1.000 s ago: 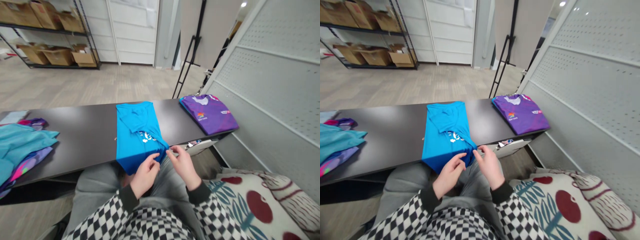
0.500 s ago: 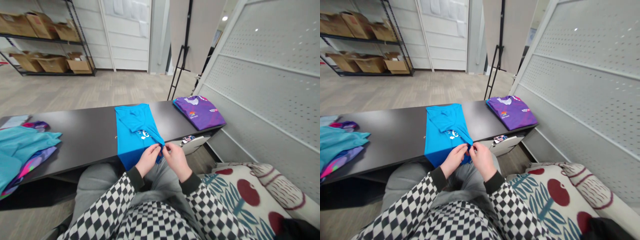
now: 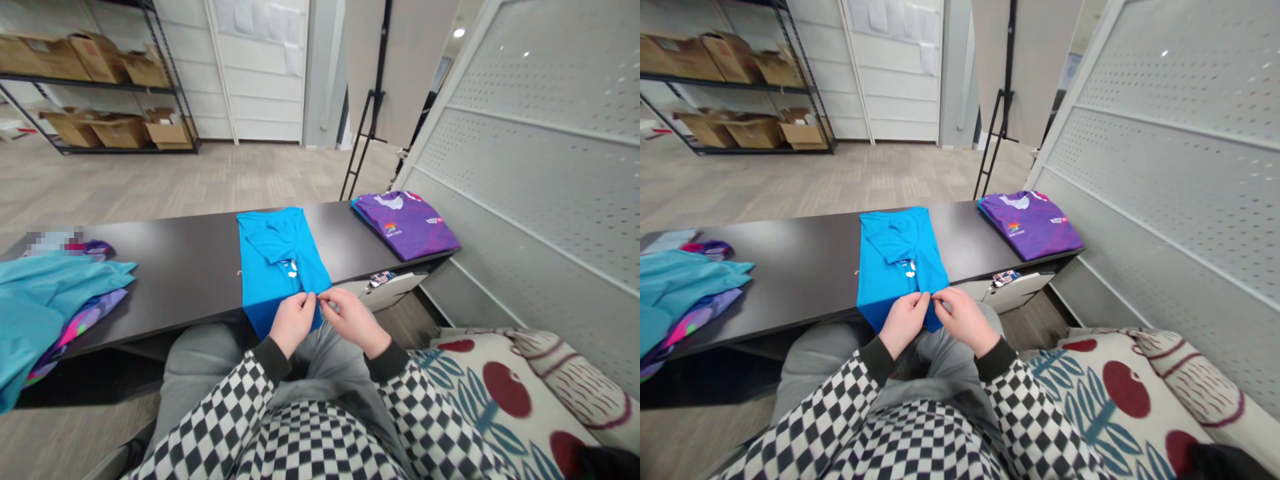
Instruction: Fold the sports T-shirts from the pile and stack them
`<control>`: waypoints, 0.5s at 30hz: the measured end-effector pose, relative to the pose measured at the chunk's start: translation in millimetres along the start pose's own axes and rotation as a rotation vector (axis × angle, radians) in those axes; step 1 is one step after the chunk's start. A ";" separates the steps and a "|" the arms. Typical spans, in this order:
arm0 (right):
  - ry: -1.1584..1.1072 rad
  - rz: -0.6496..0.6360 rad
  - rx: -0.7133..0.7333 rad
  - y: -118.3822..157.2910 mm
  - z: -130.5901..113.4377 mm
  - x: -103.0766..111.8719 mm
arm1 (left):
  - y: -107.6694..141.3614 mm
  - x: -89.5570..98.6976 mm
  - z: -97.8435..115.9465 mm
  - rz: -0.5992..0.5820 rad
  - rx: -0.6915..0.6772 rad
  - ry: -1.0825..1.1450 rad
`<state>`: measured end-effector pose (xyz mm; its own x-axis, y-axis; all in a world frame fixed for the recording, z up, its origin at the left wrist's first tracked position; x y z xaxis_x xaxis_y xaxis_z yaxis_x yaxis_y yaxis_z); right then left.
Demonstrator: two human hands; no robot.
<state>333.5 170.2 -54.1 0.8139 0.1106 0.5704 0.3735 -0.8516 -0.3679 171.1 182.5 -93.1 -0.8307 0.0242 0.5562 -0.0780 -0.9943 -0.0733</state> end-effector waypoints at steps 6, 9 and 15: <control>0.103 0.113 0.021 -23.4 14.6 20.5 | 4.6 0.4 -2.1 0.086 -0.092 0.042; 0.170 0.139 0.037 -59.6 25.8 30.5 | 3.3 -13.6 -16.9 0.078 0.068 0.409; 0.349 0.059 -0.055 -161.4 60.0 33.6 | 13.7 -38.0 -20.0 0.036 0.254 0.823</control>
<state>327.2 342.0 -19.6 0.6292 -0.1135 0.7689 0.2977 -0.8786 -0.3733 190.6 170.1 -131.8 -0.9732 -0.0375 -0.2268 0.0001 -0.9867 0.1628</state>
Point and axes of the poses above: each hand's wrist, its own y-axis away from the middle knuckle, its own x-axis out of the back of the hand, z = x × y, the point moved 6 cm from there along -y, towards the middle knuckle, and after that the axes turned 8 degrees about -y, right-handed, at the moved point
